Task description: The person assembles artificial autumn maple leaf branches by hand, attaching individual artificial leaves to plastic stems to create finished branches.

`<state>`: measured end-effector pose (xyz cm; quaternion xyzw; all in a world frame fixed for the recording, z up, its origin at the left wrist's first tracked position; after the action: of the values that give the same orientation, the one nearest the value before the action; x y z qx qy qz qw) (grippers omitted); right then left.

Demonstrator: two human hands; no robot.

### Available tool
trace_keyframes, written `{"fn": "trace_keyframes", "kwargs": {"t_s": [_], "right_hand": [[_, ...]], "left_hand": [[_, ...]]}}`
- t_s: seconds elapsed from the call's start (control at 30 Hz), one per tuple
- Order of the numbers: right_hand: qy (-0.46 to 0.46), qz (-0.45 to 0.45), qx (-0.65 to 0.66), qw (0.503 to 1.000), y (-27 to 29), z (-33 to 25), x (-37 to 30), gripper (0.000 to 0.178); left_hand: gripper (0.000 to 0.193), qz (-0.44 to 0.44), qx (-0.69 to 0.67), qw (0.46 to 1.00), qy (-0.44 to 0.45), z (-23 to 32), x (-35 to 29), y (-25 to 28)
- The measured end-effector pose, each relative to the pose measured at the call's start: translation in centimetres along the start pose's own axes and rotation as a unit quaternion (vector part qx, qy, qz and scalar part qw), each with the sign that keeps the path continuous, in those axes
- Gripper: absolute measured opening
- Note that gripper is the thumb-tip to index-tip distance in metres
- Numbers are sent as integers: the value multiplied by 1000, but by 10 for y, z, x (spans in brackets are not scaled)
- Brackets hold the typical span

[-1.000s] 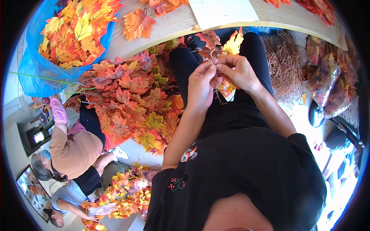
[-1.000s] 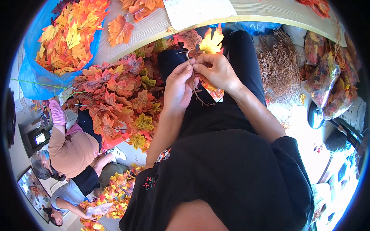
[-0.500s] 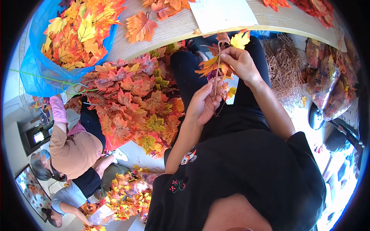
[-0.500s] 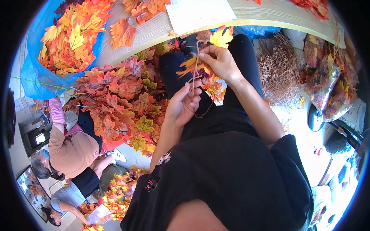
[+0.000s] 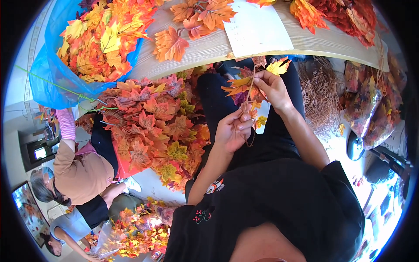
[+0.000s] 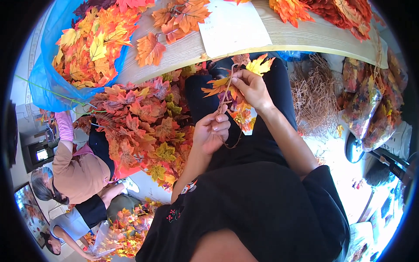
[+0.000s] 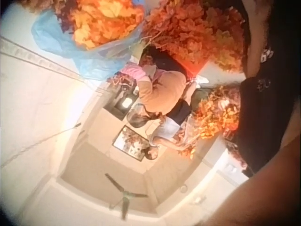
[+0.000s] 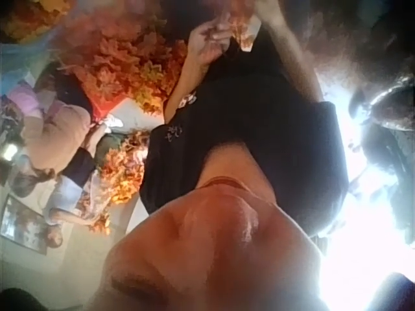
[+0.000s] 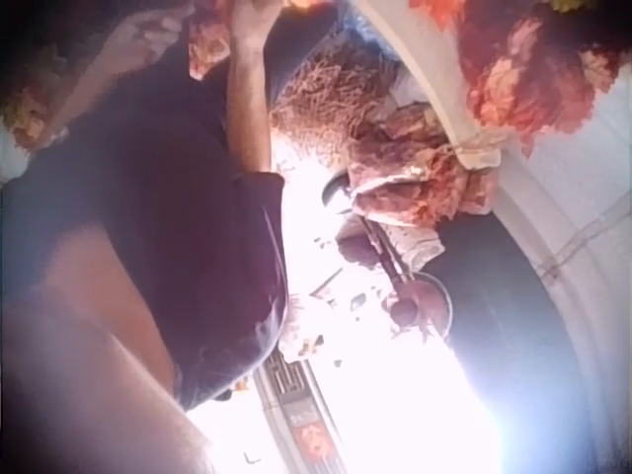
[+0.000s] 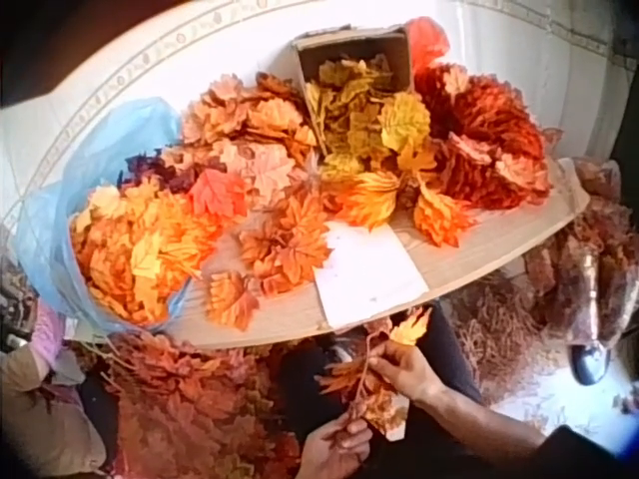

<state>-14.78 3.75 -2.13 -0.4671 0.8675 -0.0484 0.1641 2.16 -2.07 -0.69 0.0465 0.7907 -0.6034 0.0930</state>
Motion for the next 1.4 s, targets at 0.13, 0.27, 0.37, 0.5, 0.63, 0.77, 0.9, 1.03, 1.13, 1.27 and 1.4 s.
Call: {"fn": "trace_keyframes", "kwargs": {"t_s": [0.13,0.27,0.37,0.5,0.63,0.77,0.9,1.03,1.13,1.27,1.4], "right_hand": [[30,3,22,999,-8,-3,0,13],[20,8,25,999,-12,0,4,13],[98,19,-84,991,-9,11,8,12],[95,-19,-226,969,5,11,3,16],[127,-91,-437,886,-28,-85,2,16],[331,-24,-444,832,-85,-196,65,21],[413,50,-457,786,-131,-262,201,23],[374,85,-440,812,-156,-274,302,22],[348,66,-428,832,-164,-276,327,22],[336,-16,-515,789,-172,-281,330,23],[409,83,-420,806,-175,-303,320,22]], "left_hand": [[29,-11,7,1000,-9,1,0,-7],[29,7,15,1000,-25,6,-1,-5],[21,46,59,997,-32,2,-1,-4],[18,23,91,995,-25,4,5,-1],[15,71,113,989,-56,17,-4,-6],[20,146,68,986,-52,19,10,4],[23,70,102,992,-24,14,29,14],[29,93,86,991,-33,13,23,15],[28,83,89,992,-40,17,16,18],[26,87,72,992,-47,22,15,20],[25,83,71,993,-45,20,20,19]]}}
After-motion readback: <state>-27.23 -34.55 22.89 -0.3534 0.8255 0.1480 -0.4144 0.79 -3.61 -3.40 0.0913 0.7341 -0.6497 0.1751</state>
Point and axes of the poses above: each hand's wrist, its own x-axis towards the middle knuckle, its own y-axis out of the back of the hand, z = x × y, the point moved 1 cm from there along x, towards the middle knuckle, and after that the axes turned 4 degrees about -z, right-handed, at the moved point
